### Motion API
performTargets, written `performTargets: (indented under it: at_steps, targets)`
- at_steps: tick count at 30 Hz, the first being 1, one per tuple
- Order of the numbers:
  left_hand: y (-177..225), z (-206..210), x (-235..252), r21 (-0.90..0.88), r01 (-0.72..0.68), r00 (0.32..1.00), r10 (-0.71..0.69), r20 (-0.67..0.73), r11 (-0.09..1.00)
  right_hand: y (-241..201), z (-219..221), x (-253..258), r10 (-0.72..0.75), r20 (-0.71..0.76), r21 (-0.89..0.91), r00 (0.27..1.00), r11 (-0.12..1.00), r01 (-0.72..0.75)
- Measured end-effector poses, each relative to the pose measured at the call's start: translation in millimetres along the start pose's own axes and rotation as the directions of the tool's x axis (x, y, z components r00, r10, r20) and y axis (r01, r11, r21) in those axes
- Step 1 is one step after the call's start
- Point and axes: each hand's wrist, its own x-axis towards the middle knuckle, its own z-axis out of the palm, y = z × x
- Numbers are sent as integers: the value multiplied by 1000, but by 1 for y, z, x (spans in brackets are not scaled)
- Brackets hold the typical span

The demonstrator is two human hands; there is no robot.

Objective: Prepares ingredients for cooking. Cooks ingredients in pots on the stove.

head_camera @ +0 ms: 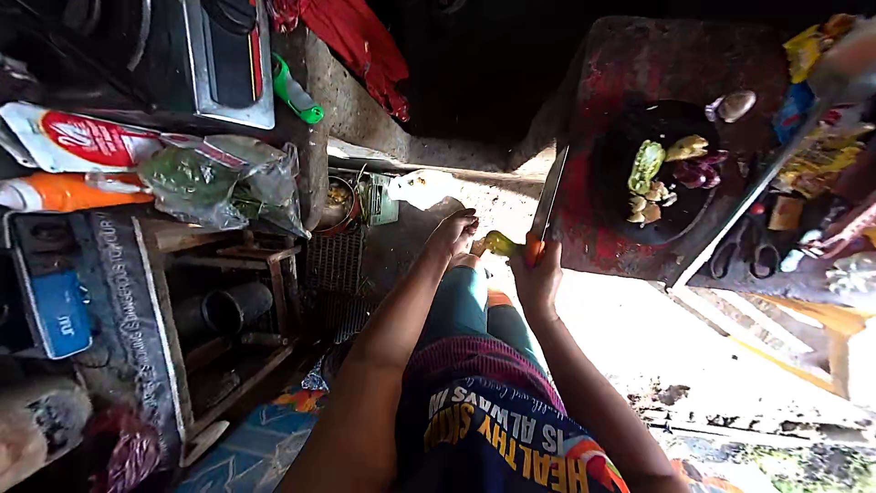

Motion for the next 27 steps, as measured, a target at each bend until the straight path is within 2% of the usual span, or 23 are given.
performTargets:
  at_steps: [3,7,10,13,16,18,20,22,23,25,27]
  targets:
    - [-3,-50,54,39,33,982,-25,-189,999,24,30,-5,31,51,-12,998,999,-31]
    - [10,-98,130,-1,2,905,-2,-425,1000,52,58,-7,102,120,-71,987,993,-94]
    - [19,-133,185,6,-37,889,36,-456,999,66,78,-7,138,121,-82,983,988,-128]
    - [29,-149,218,-26,7,866,-19,-499,1000,77,98,-3,126,84,-76,988,990,-120]
    - [29,-165,233,99,75,795,1,-606,992,80,110,-2,139,72,-45,988,990,-136]
    - [31,-172,232,279,68,770,127,-625,958,73,114,0,145,70,-16,987,989,-144]
    - [49,-165,217,542,127,776,257,-576,831,62,116,3,124,70,-2,990,992,-124]
    - [69,-157,188,799,233,823,325,-466,554,48,115,5,118,84,3,989,993,-119]
    - [70,-157,175,885,229,859,343,-379,406,38,112,6,139,95,3,986,990,-140]
    - [66,-157,154,982,121,933,322,-162,145,18,104,8,170,103,7,980,985,-171]
    - [71,-137,132,997,33,970,237,-47,63,2,92,8,120,48,6,992,993,-121]
